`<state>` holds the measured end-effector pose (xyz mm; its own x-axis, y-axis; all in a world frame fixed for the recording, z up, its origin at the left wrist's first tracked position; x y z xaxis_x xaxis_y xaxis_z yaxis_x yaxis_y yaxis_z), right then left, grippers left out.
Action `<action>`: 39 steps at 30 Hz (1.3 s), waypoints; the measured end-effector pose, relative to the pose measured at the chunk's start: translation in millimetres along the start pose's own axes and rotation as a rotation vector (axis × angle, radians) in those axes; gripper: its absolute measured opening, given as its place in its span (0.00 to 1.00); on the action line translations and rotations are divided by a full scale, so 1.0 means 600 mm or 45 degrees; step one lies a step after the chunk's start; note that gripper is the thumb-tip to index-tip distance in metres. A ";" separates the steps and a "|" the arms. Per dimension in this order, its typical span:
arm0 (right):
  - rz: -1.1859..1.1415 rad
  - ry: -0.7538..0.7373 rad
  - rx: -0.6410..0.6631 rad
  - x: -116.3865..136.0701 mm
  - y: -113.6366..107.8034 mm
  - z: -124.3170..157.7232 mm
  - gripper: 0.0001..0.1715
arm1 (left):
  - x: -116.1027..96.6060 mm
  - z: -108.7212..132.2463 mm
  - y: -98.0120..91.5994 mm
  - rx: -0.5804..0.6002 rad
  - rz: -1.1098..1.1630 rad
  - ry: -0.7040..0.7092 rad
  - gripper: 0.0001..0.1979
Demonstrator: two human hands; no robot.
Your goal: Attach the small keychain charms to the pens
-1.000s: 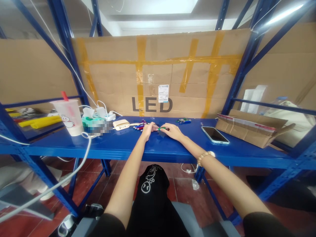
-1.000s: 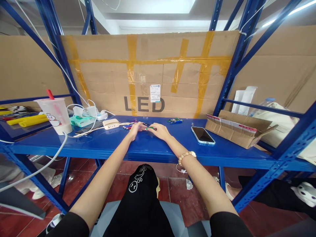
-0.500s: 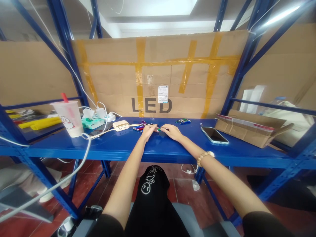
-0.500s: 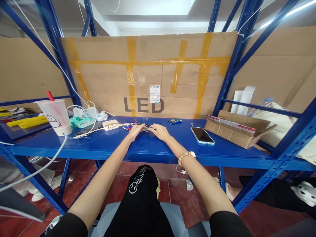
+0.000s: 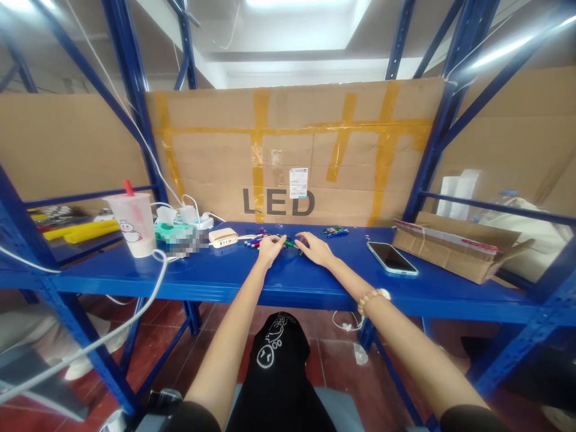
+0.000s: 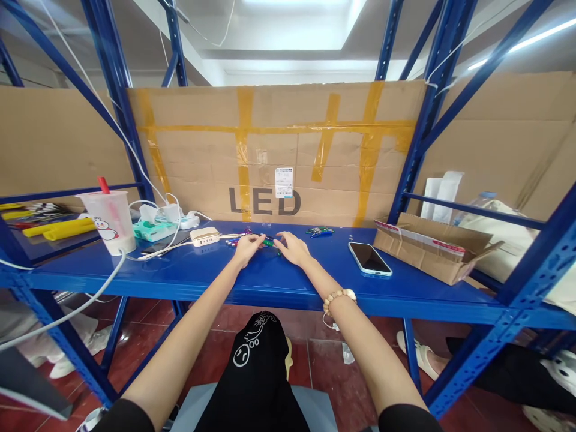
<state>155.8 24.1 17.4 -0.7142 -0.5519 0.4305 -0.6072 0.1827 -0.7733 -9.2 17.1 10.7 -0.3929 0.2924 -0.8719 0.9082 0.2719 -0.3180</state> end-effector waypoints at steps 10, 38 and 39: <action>0.337 0.787 -0.157 -0.086 -0.030 -0.003 0.22 | -0.004 0.000 -0.007 -0.187 -0.595 -0.027 0.15; 0.664 0.811 -0.170 -0.098 -0.033 -0.019 0.30 | -0.020 0.015 0.014 0.078 -0.638 0.330 0.05; 0.643 0.827 -0.129 -0.099 -0.033 -0.019 0.30 | -0.021 0.015 0.014 0.081 -0.635 0.334 0.05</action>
<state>206.2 62.7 12.4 -0.9494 0.1906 0.2496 -0.1655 0.3718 -0.9134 4.7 7.3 15.5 -0.7918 0.3630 -0.4911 0.6073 0.3824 -0.6964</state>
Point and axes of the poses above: each hand's wrist, its own z-axis away from the middle knuckle, its own y-axis out of the palm, x = y × z, the point moved 2 cm from there along -z, towards the middle knuckle, and after that the axes turned 4 degrees about -z, right-handed, at the moved point
